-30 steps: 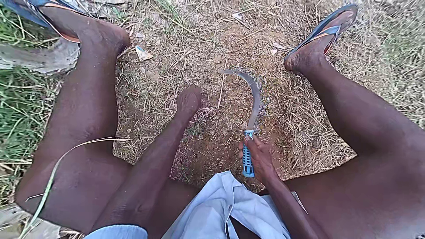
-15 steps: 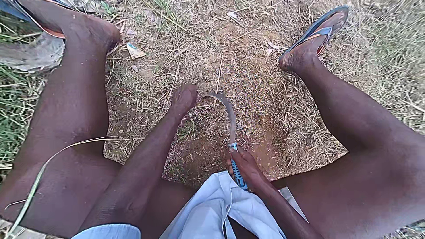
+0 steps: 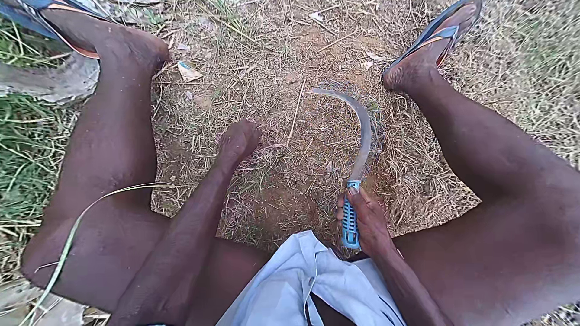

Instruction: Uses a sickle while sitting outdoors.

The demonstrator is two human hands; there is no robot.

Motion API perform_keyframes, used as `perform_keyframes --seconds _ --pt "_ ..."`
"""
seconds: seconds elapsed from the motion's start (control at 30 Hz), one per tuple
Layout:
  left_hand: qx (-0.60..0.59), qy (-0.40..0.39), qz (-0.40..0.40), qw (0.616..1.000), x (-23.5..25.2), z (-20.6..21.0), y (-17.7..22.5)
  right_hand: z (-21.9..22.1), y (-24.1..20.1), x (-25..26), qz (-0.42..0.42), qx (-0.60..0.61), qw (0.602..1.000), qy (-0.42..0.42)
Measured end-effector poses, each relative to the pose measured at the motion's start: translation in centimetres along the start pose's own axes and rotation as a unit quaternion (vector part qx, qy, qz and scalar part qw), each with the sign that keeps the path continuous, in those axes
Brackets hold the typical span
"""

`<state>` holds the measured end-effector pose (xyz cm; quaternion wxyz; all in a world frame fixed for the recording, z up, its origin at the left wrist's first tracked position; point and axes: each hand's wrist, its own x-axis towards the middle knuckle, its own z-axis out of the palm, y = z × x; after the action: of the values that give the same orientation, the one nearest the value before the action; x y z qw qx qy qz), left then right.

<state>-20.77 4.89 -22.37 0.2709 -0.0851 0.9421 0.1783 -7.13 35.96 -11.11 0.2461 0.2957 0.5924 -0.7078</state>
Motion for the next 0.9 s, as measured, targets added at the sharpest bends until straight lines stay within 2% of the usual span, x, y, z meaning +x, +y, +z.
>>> perform_keyframes --seconds 0.13,0.3,0.47,0.57,0.73,0.9 --pt "-0.031 0.028 -0.035 0.999 -0.3 0.0 3.2 0.5 0.9 0.3 0.014 -0.029 0.999 -0.015" --pt "0.031 0.032 -0.036 0.998 -1.3 3.0 6.9 0.7 0.8 0.7 0.002 -0.034 0.999 -0.035" --pt "0.048 0.06 -0.028 0.997 -3.0 5.2 5.0 0.5 1.2 0.7 0.003 -0.045 0.998 -0.041" --pt "0.04 0.034 -0.033 0.998 -3.5 5.2 3.7 0.6 1.4 0.6 0.01 -0.058 0.997 -0.051" --pt "0.053 -0.002 -0.026 0.998 -3.6 3.5 4.0 0.6 1.9 0.7 0.015 -0.095 0.992 -0.077" --pt "0.091 -0.006 -0.001 0.996 -3.4 2.3 4.0 1.0 2.9 1.5 0.093 -0.14 0.977 -0.128"
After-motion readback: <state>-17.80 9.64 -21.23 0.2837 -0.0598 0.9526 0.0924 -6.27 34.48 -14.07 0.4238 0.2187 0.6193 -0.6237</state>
